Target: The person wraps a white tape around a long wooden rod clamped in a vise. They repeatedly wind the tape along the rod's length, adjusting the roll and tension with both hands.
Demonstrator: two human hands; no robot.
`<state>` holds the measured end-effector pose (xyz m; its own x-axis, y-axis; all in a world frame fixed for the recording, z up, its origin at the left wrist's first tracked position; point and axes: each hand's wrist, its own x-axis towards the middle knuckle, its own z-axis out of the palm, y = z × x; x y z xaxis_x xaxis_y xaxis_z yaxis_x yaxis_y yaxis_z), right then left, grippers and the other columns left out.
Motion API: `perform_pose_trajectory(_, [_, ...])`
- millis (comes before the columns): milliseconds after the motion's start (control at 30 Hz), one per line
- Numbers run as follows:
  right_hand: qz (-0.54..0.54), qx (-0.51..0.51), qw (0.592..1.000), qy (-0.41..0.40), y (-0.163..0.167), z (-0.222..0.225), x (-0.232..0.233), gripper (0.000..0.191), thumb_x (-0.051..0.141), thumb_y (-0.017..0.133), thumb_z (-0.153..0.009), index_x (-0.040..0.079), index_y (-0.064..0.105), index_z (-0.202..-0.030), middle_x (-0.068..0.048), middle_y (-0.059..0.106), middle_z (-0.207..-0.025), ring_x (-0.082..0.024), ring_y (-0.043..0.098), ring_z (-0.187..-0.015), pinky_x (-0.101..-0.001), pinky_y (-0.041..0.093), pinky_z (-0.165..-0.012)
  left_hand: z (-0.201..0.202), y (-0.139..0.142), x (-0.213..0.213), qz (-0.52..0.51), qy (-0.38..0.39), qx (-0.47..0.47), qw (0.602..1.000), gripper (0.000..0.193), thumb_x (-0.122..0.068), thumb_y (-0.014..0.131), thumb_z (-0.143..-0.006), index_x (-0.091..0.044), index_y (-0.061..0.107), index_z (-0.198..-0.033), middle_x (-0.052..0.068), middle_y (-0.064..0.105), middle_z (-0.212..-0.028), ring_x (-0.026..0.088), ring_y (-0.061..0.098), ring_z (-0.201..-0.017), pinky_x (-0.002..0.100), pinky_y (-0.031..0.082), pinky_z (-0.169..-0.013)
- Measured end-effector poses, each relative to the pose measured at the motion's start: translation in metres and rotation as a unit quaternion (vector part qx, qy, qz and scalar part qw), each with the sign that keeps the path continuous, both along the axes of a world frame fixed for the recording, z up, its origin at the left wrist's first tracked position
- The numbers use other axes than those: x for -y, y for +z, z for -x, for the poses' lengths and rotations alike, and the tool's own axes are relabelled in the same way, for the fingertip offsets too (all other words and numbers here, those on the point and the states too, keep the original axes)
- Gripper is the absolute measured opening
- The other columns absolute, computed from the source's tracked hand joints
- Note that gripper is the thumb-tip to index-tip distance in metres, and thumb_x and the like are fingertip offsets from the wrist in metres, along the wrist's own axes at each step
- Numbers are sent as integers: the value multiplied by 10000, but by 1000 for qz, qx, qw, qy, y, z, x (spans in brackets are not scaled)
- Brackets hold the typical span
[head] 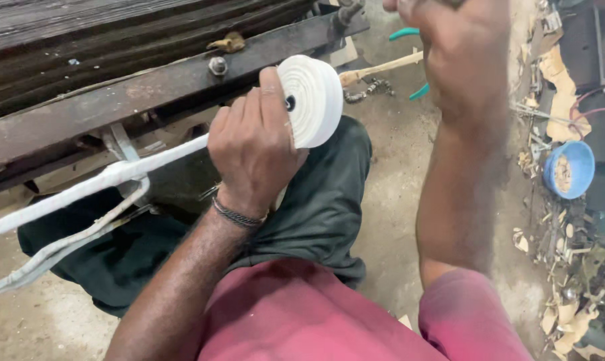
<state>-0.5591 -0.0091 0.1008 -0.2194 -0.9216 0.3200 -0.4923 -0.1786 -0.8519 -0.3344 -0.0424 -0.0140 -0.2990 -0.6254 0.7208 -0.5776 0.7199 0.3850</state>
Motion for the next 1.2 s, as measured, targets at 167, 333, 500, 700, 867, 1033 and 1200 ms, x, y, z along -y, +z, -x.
perform_pose_trajectory(167, [41, -192, 979, -63, -56, -17, -39, 272, -151, 552, -951, 33, 724, -1055, -122, 619, -1350, -261, 606, -1314, -335, 489, -1112, 0, 0, -3, -17, -19, 5, 1000, 513, -279, 741, -1020, 96, 582, -1332, 78, 583, -854, 231, 606, -760, 382, 429, -668])
perform_pose_trajectory(333, [97, -365, 909, -176, -105, -22, -51, 377, -111, 622, -894, 162, 797, -1087, -92, 522, -1570, -253, 431, -1462, -402, 366, -1250, 0, -1, -5, -20, -4, 37, 999, 485, -287, 719, -1043, 79, 575, -1327, 71, 590, -830, 214, 619, -741, 363, 437, -655])
perform_pose_trajectory(500, [108, -394, 885, -224, -131, -22, -56, 479, -78, 632, -967, 279, 810, -1232, -120, 413, -1624, -264, 307, -1517, -447, 230, -1295, 2, -1, -7, -41, -26, 29, 998, 601, -424, 721, -1083, 97, 571, -1345, 76, 599, -812, 216, 627, -720, 379, 436, -645])
perform_pose_trajectory(700, [69, -401, 872, -274, -148, -39, -62, 553, -41, 570, -1013, 353, 731, -1367, -100, 263, -1671, -300, 210, -1562, -464, 185, -1286, 2, -3, -7, -47, -23, 41, 998, 544, -395, 660, -1120, 81, 559, -1363, 72, 600, -807, 212, 647, -721, 369, 459, -648])
perform_pose_trajectory(867, [92, -403, 879, -237, -155, -59, -71, 390, 154, 633, -1100, 371, 643, -1424, -114, 318, -1617, -308, 260, -1518, -480, 226, -1289, 0, -1, -10, -79, -38, 41, 995, 396, -352, 673, -1081, 2, 591, -1241, 91, 588, -779, 237, 654, -714, 368, 482, -631])
perform_pose_trajectory(1033, [99, -433, 854, -272, -177, -64, -61, 424, 116, 547, -1121, 303, 574, -1500, -163, 372, -1587, -285, 326, -1478, -488, 233, -1231, 0, 6, -7, -88, -34, 50, 994, 333, -273, 713, -1024, -32, 634, -1240, 60, 626, -792, 211, 659, -661, 361, 489, -580])
perform_pose_trajectory(1200, [139, -377, 878, -260, -210, -80, -55, 536, 148, 619, -1116, 370, 463, -1579, -62, 473, -1295, -237, 380, -1270, -419, 305, -1093, 2, 18, -7, -100, -56, 32, 993, 231, -258, 715, -1077, -35, 659, -1061, 111, 662, -823, 267, 698, -686, 381, 517, -587])
